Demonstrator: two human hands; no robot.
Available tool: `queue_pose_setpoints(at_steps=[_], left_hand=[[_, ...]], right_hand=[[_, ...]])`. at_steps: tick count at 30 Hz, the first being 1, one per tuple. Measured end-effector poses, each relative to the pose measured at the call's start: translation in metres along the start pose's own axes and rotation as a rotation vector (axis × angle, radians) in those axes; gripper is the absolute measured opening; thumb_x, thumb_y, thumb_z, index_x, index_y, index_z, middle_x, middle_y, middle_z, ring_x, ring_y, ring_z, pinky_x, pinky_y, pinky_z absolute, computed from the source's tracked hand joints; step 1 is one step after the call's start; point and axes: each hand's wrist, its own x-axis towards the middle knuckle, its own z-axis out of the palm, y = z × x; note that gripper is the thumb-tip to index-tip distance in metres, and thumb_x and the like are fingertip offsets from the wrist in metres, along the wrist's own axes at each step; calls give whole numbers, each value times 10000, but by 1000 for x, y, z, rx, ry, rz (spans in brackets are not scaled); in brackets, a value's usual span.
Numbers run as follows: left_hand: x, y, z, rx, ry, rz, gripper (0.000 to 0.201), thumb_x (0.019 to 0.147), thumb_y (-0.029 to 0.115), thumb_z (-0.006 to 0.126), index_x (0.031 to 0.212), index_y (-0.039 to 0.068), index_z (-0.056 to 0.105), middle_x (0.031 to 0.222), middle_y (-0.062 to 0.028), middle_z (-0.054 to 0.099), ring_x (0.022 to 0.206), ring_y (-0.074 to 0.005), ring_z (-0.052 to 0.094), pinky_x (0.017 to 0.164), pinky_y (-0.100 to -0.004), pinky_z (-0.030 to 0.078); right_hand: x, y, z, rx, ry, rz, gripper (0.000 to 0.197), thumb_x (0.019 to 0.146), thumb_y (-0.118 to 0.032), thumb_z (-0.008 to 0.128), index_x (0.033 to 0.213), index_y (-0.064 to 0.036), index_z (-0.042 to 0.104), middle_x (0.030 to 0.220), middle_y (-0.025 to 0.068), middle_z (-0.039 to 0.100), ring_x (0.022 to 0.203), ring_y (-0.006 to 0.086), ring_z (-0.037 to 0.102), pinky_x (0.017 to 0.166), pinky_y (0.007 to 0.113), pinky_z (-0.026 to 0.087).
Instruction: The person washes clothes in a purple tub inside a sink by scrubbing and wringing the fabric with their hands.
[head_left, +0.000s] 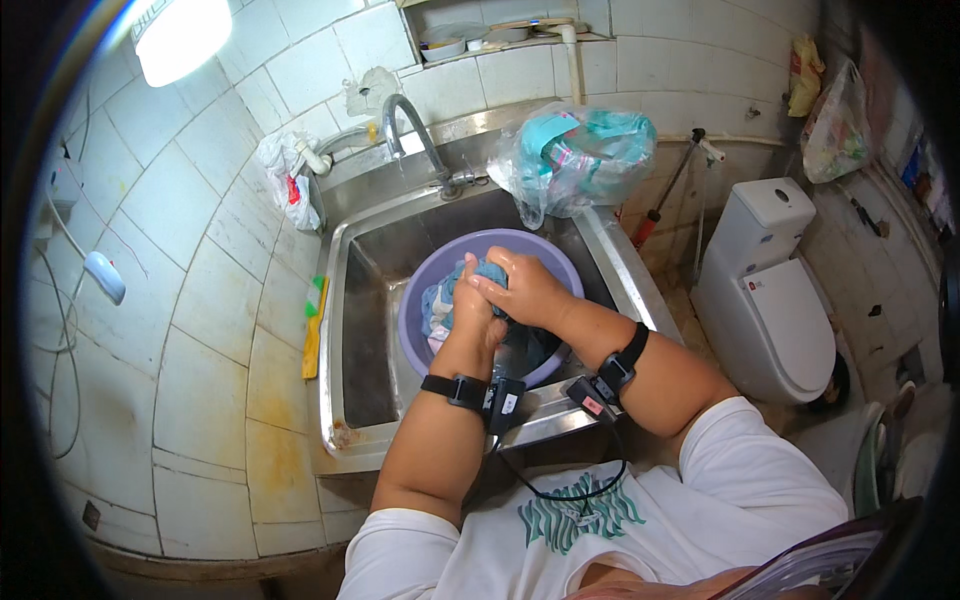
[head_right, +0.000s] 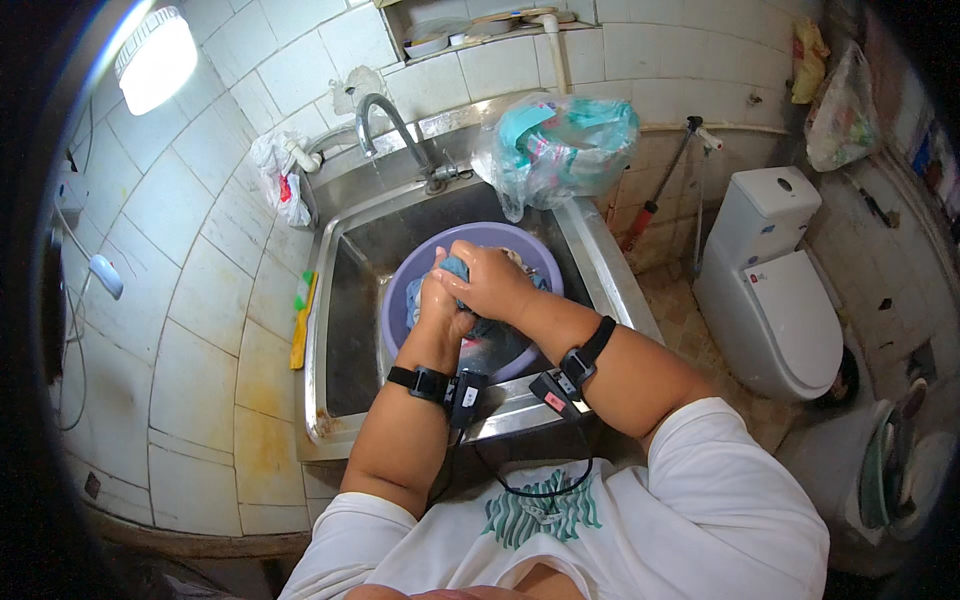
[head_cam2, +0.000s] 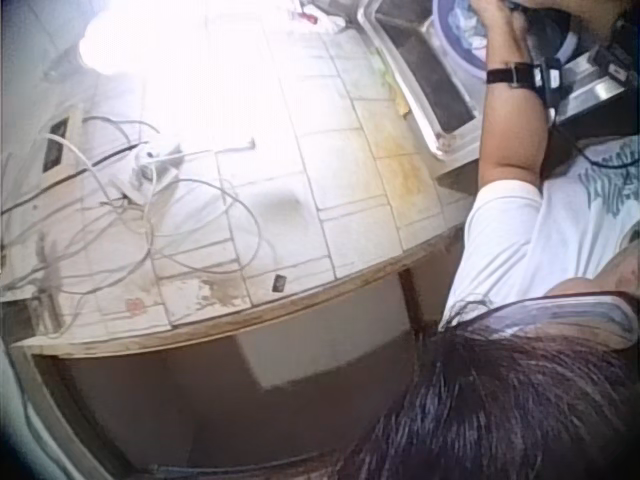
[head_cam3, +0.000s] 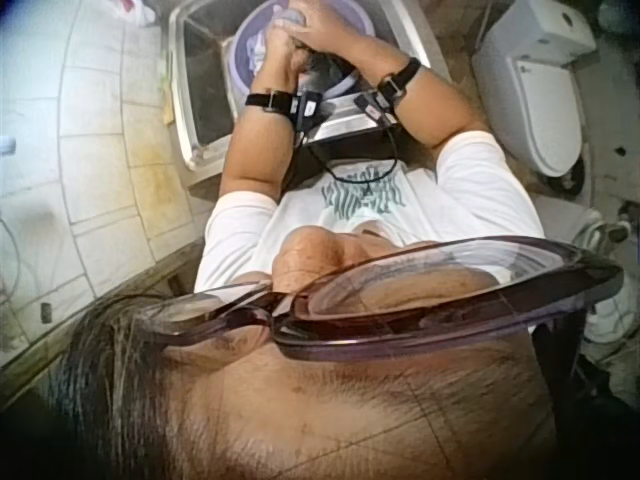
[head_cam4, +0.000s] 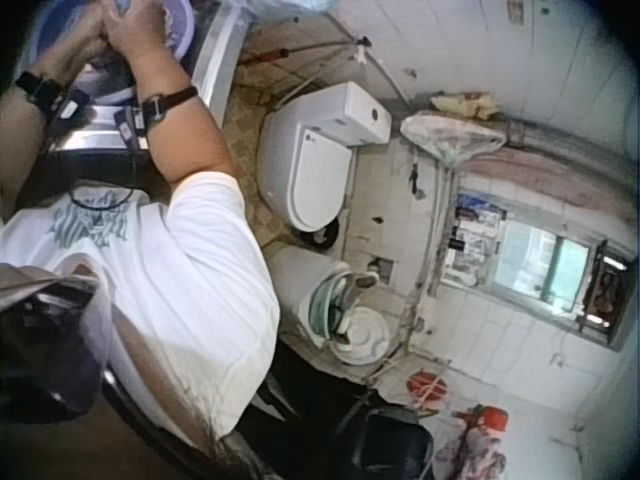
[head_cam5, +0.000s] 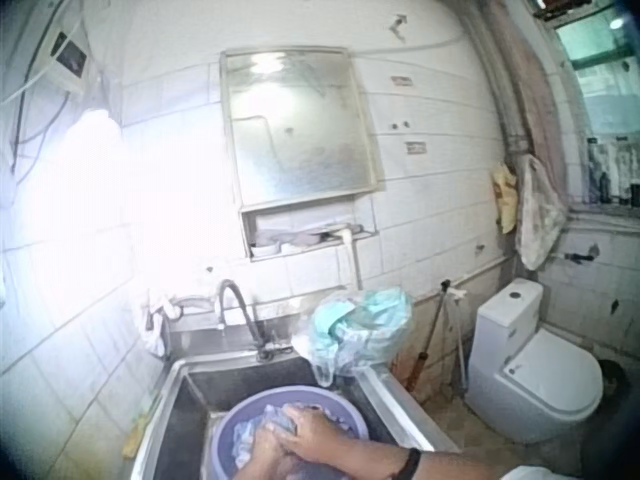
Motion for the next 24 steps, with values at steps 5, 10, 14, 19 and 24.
queue_pose_setpoints(at_steps=[5, 10, 14, 19, 24], left_hand=[[6, -13, 17, 161, -37, -44, 524, 979, 487, 418, 1186, 19, 528, 1105, -144, 621, 932, -291, 638, 781, -450, 529], [5, -9, 10, 256, 73, 119, 501, 976, 479, 430, 1169, 28, 534, 1098, -154, 623, 916, -292, 645, 767, -450, 537], [8, 3, -2, 41, 52, -19, 457, 972, 489, 422, 1121, 76, 547, 1052, -154, 627, 923, -307, 640, 796, -456, 541], [7, -3, 4, 1, -96, 0, 444, 966, 467, 458, 1106, 57, 558, 1023, -139, 634, 889, -284, 647, 720, -419, 552], [34, 4, -23, 376, -59, 128, 336, 1012, 318, 410, 1067, 32, 578, 966, -101, 643, 854, -221, 650, 703, -364, 541]], right_hand=[[23, 57, -8, -47, 251, 129, 475, 879, -454, 565, 938, 15, 603, 854, 276, 619, 854, 463, 587, 719, 485, 464], [14, 45, -3, 123, 133, 35, 429, 876, -402, 603, 977, 15, 600, 903, 274, 628, 895, 453, 597, 741, 465, 474], [-1, 9, 5, 22, 104, -66, 335, 899, -331, 609, 928, 1, 579, 838, 249, 595, 767, 413, 575, 672, 441, 456], [10, 24, 1, -34, 160, 13, 299, 904, -290, 601, 934, 7, 578, 830, 259, 597, 780, 420, 583, 674, 431, 462], [18, 49, 1, 145, 140, 103, 530, 872, -435, 615, 1088, 47, 570, 971, 253, 647, 918, 381, 633, 785, 437, 478]])
